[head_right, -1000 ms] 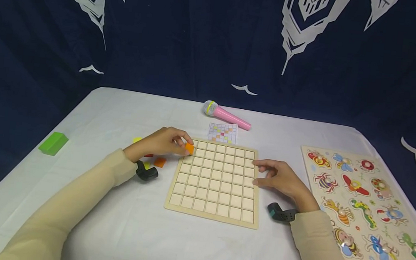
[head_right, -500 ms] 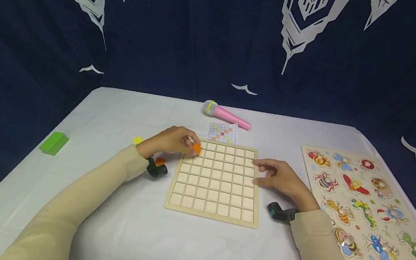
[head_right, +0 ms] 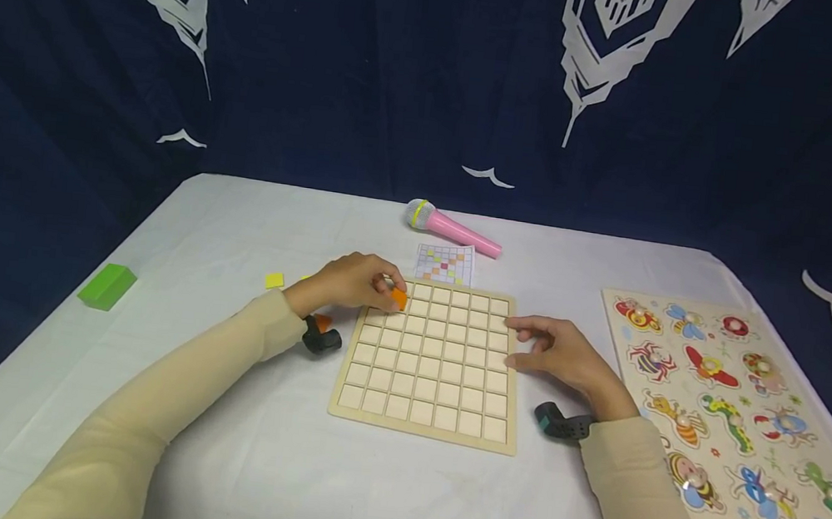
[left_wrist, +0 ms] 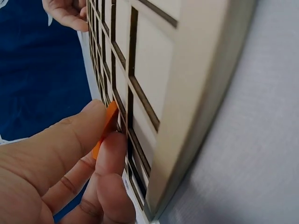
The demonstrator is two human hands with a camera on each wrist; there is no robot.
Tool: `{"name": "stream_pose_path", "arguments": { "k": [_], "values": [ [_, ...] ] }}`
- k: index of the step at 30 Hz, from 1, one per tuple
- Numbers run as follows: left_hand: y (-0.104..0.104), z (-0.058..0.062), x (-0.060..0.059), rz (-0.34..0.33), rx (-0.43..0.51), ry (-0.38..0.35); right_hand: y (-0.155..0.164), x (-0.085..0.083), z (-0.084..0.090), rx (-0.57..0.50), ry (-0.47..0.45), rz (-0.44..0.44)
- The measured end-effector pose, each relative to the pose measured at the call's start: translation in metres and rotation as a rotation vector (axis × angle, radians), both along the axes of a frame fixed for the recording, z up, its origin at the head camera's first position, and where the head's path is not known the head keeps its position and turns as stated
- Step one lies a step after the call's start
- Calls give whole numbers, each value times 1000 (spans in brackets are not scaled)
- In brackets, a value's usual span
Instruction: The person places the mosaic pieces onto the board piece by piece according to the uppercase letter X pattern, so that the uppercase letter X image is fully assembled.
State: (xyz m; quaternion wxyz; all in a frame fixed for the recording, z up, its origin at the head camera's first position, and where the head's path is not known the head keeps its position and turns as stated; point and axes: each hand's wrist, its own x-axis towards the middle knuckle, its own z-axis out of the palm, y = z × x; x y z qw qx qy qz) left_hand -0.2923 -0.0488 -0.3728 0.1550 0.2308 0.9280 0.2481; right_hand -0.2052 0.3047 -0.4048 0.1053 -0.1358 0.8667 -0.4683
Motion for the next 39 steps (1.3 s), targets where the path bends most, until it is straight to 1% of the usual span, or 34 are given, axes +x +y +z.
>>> {"name": "stream_pose_path", "arguments": {
  "k": [6, 13, 18, 27, 32, 36, 39],
  "values": [
    [4, 0, 1, -11, -29, 8, 0, 1, 0, -6, 5, 6],
    [6, 2, 4, 1, -64, 24, 0, 1, 1, -2, -13, -13],
    [6, 1, 4, 4, -70, 30, 0, 1, 1, -3, -15, -12],
    [5, 3, 6, 7, -76, 18, 1, -1, -2, 6, -12, -16],
    [-3, 8, 9, 13, -54, 11, 0, -1, -1, 3, -20, -18],
    [-12, 12, 11, -3, -22, 19, 1, -2, -1, 4, -22, -17],
    [-19, 14, 13, -28, 17, 33, 1, -2, -1, 5, -23, -16]
  ]
}}
